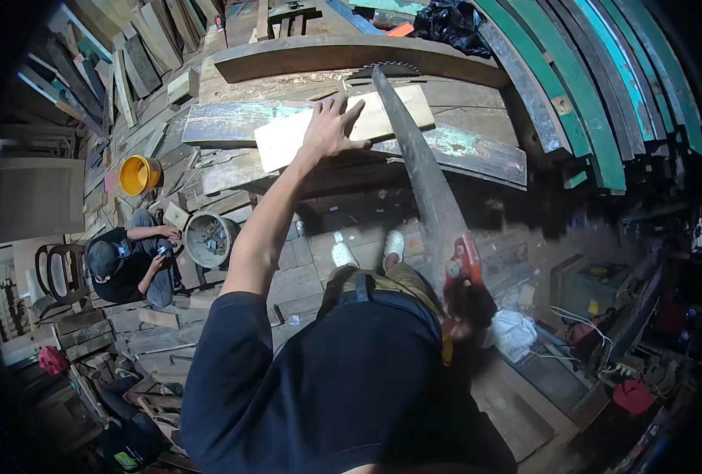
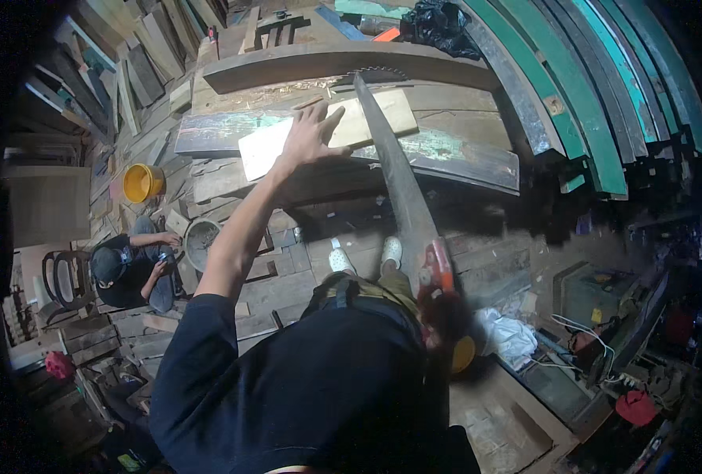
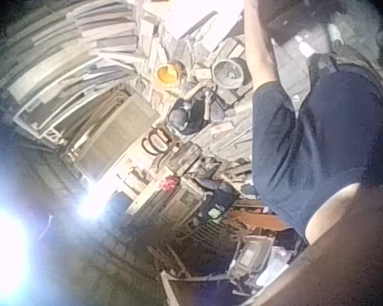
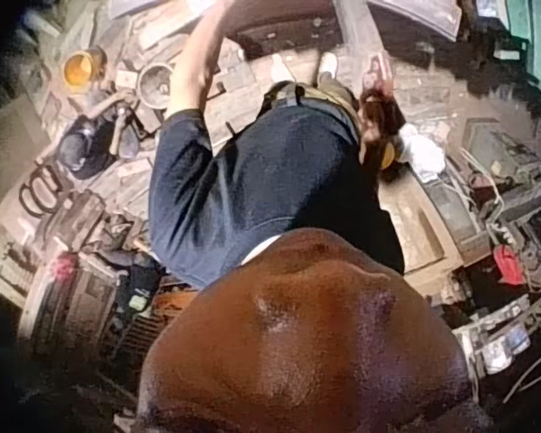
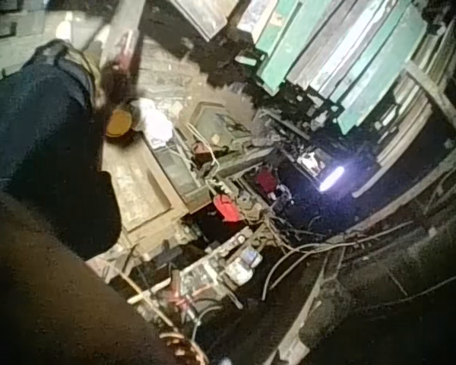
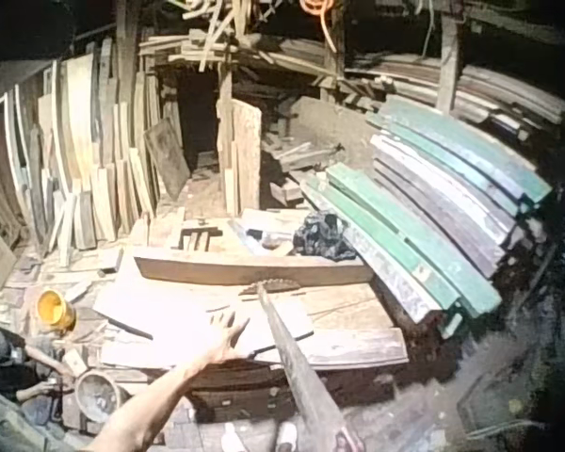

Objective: The person cuts a piece of wood using a hand saw, then aligns wooden boards on the workbench and saws into them.

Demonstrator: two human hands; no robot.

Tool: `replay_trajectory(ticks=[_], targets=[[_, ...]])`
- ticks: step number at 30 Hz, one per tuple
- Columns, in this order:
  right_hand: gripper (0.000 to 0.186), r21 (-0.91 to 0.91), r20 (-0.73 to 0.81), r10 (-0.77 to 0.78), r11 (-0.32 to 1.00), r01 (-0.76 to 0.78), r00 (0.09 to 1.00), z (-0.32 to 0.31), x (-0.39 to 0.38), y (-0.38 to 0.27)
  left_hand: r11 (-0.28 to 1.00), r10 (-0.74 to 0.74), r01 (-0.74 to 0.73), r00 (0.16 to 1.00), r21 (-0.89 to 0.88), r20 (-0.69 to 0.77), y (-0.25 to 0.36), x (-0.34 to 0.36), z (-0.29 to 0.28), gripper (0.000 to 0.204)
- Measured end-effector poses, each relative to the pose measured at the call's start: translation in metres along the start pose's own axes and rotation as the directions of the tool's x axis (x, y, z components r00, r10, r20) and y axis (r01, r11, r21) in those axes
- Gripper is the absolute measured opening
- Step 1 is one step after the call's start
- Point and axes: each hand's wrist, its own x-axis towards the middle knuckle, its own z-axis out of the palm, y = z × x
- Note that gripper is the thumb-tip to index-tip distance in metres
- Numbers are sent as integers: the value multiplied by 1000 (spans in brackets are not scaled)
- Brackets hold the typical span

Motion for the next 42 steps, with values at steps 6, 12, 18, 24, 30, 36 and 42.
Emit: replay_trajectory(ticks=[6, 12, 18, 24, 30, 36, 42], targets=[[11, 80, -32, -200, 976, 202, 979, -32, 10, -37, 992, -80, 83, 996, 91, -44, 4, -13, -3, 111], [20, 129, 67, -305, 947, 295, 950, -45, 35, -45, 942, -319, 324, 945, 83, -66, 0, -28, -13, 122], [16, 369, 231, -213, 922, 117, 949, -43, 76, -56, 889, -455, 452, 890, 73, 21, 1, -25, -22, 127], [9, 392, 489, -219, 920, 11, 844, -52, 127, -61, 871, -463, 461, 886, 169, -29, 23, -23, -29, 133], [8, 382, 592, -238, 924, -8, 770, -59, 174, -66, 835, -536, 543, 839, 94, -94, 42, -29, -25, 112], [7, 364, 659, -237, 931, -27, 714, -67, 206, -74, 798, -600, 602, 788, -34, -140, 58, -43, -21, 78], [8, 358, 694, -229, 932, -51, 683, -71, 222, -78, 754, -636, 655, 705, -57, -313, 98, -60, -15, 66]])
